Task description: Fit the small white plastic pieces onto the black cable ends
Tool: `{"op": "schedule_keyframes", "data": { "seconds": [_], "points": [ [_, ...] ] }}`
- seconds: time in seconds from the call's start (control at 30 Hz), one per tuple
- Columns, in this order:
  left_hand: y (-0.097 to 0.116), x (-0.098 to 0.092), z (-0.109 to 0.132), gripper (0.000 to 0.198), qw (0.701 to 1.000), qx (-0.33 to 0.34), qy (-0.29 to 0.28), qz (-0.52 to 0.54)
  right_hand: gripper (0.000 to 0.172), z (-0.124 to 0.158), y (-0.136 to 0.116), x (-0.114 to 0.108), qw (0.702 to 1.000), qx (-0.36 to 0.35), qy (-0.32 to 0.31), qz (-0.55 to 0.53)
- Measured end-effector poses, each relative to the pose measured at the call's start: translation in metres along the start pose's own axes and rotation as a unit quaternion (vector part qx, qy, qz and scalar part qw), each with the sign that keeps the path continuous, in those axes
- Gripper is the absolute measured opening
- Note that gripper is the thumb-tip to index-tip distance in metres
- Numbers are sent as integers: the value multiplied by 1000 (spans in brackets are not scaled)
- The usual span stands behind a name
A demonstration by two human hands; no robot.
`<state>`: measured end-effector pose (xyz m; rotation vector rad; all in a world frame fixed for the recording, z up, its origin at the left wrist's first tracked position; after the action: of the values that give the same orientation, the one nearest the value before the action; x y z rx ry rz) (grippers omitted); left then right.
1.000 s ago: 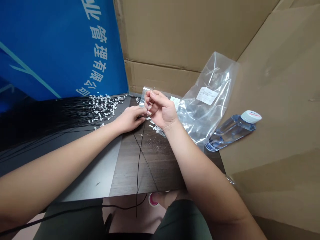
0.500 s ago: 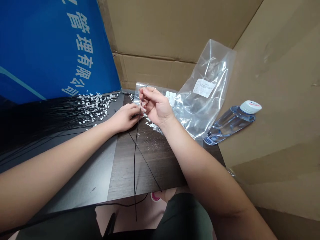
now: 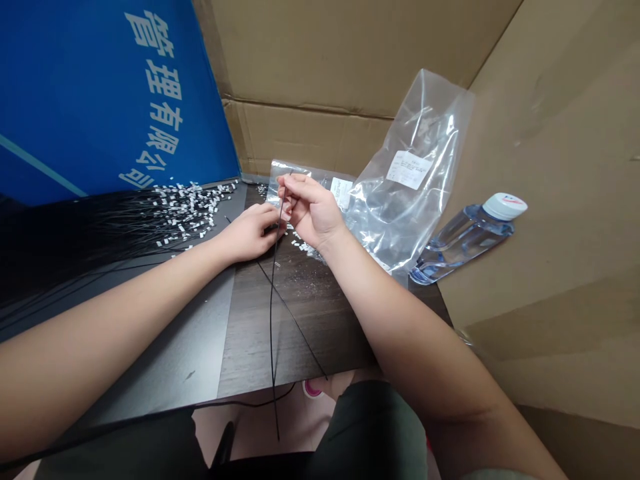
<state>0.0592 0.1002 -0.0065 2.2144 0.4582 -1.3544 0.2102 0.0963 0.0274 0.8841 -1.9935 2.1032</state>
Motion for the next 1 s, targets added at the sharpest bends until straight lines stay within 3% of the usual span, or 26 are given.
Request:
{"op": "schedule_keyframes", "data": {
  "seconds": [0.23,0.73,0.87,1.0],
  "points": [
    [0,-1,-1,14,1000,-4,-2,9,32,2,-2,2,999,15,32,24],
    [-2,7,-3,11,1000,-25,-7,-6,33,1,-1,0,999,9,27,33],
    [-2,2,-3,9,997,-69,20,33,29,-1,1,-1,998,20,40,32],
    [-4,-15,3,10,982,-141,79,101,23,-3,7,0,998,30,47,43]
  ]
}}
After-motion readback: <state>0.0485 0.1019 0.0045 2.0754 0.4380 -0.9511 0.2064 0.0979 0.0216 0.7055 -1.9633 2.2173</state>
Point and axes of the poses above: each hand's wrist, its own z-axis away from the middle knuckle, its own x-axis out of the palm, y = z × x, the point moved 4 cm from there along -z, towards the middle knuckle, and after that the axes turned 10 degrees about x, right-handed, at the moved point
